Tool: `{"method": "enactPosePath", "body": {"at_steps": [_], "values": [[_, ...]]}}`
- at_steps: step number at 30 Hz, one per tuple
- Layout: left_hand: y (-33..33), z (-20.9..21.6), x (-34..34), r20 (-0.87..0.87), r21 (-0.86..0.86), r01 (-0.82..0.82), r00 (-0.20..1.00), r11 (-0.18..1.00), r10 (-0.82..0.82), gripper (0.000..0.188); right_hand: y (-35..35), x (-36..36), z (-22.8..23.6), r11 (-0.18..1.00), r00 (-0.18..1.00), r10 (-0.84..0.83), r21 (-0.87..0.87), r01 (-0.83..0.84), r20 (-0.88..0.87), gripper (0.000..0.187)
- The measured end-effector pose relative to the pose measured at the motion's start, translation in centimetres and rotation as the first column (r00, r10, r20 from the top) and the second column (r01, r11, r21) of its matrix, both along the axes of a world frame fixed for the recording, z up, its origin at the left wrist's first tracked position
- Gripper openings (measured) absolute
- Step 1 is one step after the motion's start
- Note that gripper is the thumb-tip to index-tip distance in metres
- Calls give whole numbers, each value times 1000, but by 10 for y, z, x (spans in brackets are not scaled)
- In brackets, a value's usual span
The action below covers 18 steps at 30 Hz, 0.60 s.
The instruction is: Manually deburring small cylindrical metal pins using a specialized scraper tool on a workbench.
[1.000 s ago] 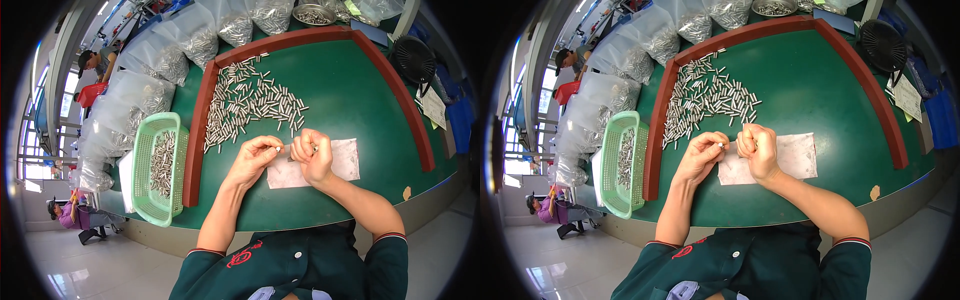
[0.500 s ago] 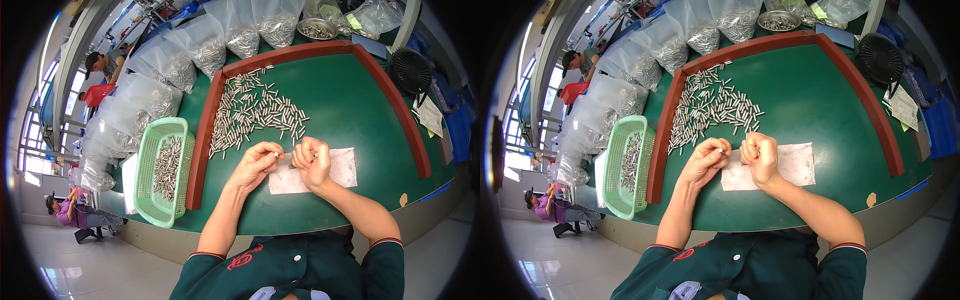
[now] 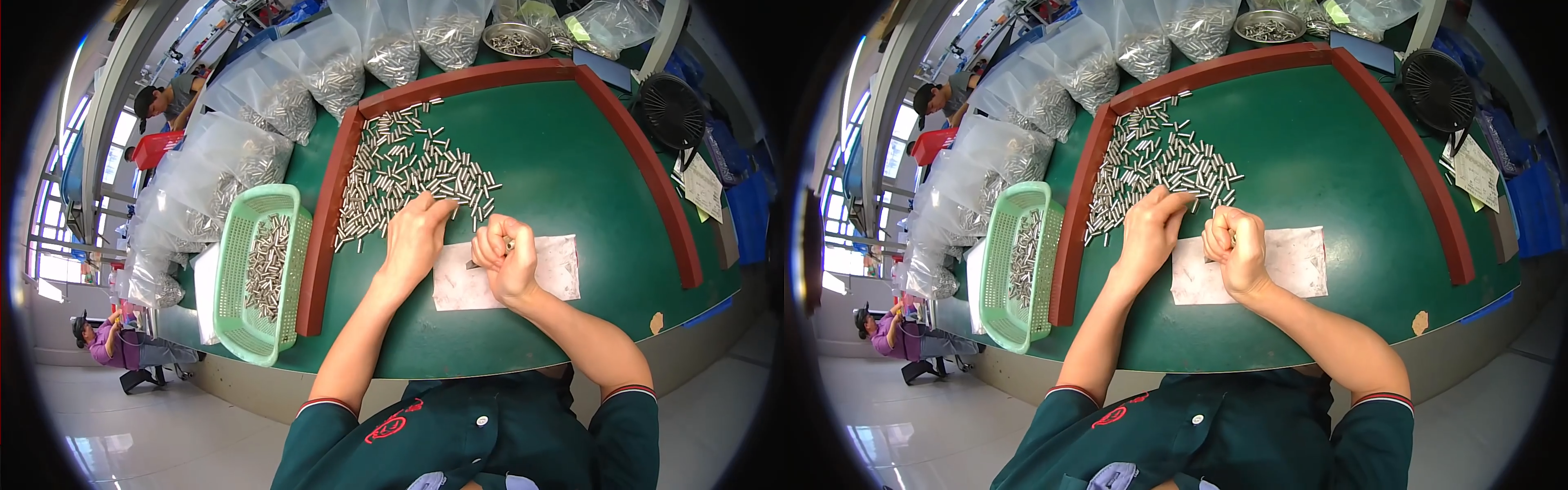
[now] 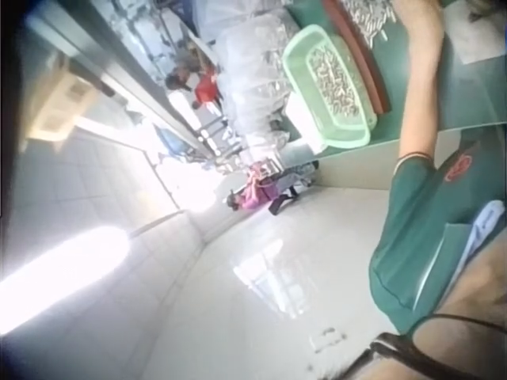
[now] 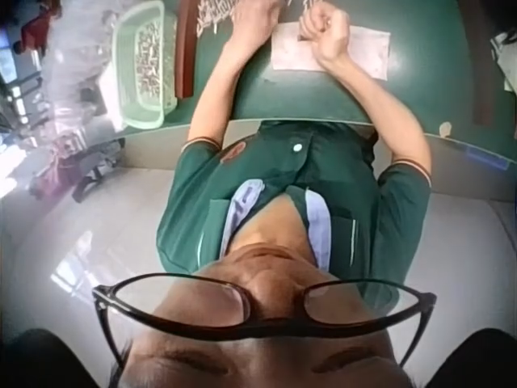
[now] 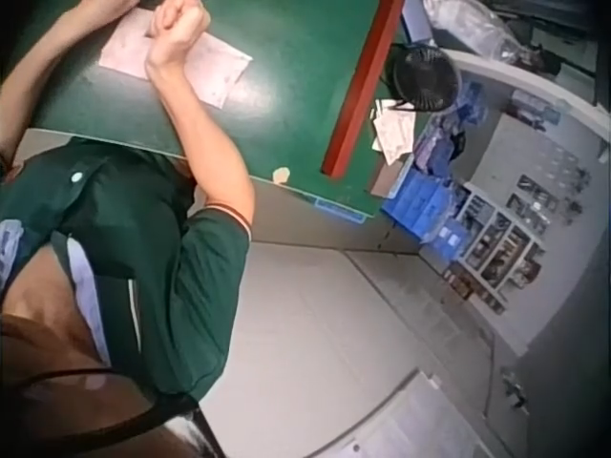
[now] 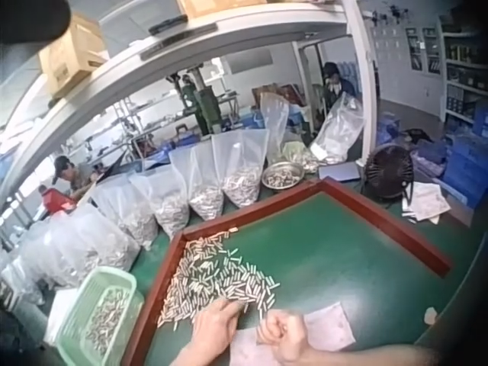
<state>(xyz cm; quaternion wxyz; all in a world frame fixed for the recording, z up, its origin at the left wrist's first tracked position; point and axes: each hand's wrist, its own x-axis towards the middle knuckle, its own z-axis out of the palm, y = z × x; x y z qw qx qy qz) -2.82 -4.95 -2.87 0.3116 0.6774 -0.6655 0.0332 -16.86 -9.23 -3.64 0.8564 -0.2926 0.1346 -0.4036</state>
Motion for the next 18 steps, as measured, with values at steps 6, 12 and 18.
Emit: {"method": "enactPosePath", "body": {"at_steps": [6,12,18], "values": [[-5,2,6,58,183,94,993,979,-106,5,-1,0,0,1000,1000,-1,17,1,5,28],[17,10,5,-551,293,207,834,934,-12,10,-4,-2,-4,1000,1000,1,20,-1,0,29],[35,1,1,-943,213,303,311,929,114,7,-4,-2,-2,1000,1000,12,13,-12,-10,28]]}}
